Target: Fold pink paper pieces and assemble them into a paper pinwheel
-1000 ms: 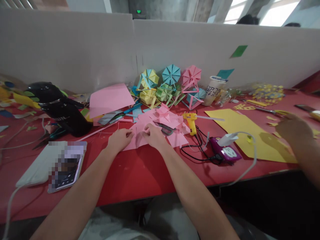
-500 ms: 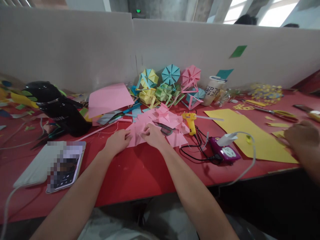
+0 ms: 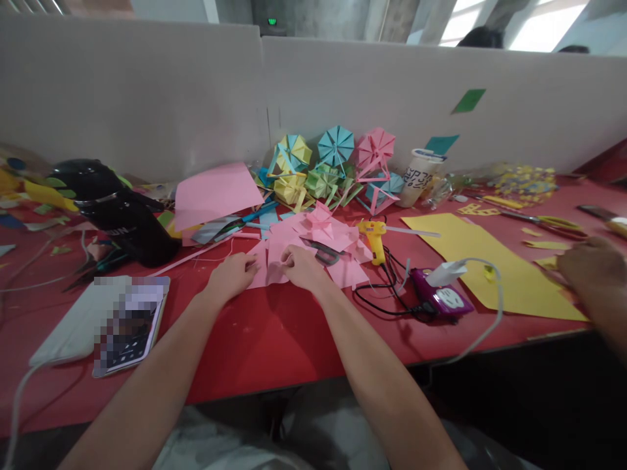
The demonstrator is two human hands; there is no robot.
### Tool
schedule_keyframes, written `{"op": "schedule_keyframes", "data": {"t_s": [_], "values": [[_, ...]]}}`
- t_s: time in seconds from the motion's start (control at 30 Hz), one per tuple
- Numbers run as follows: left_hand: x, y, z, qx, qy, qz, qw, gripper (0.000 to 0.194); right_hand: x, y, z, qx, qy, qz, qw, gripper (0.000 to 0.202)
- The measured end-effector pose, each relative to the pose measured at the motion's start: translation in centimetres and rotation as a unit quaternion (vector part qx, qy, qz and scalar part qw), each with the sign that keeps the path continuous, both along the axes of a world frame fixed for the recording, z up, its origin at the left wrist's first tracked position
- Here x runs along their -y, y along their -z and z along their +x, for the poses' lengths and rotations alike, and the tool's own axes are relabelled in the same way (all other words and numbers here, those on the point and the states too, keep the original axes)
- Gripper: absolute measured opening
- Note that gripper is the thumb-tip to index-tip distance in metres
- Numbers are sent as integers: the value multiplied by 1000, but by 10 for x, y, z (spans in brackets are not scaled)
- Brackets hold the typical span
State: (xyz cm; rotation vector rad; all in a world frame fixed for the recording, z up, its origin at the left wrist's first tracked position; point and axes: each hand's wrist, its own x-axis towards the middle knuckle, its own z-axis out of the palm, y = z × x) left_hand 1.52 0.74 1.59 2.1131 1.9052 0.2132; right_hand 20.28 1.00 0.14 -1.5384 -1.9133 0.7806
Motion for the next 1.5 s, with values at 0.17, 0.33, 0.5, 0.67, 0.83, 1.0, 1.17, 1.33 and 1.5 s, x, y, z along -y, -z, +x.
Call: {"op": "schedule_keyframes", "data": {"t_s": [0.17,0.33,0.5,0.67,0.83,1.0,1.17,1.33,1.5], "values": [[0,1,-1,4,6,7,1000,28,2,0,3,-40,0,-11,999,16],[1,0,0,-12,16,16,1000,29,4,-1,5,-128,-21,-77,989,24],[2,-1,1,-15,17,11,1000,29,2,-3,7,-118,-47,-102,987,15],[3,-1,0,-16,18,8,1000,27,1,-1,8,-106,-54,-103,988,17],[3,-1,0,-18,25,13,999,26,0,2,10,-111,-59,-106,986,18],[3,0,0,-12,30,12,999,29,0,2,13,-108,-55,-112,986,16],[3,4,-1,-13,21,5,1000,33,-1,0,18,-98,-43,-107,988,15],[-2,7,-7,42,32,32,998,32,-6,1,19,-86,15,-2,996,12],[0,-3,-13,35,-61,70,995,34,-11,5,21,-31,110,111,987,22]]}}
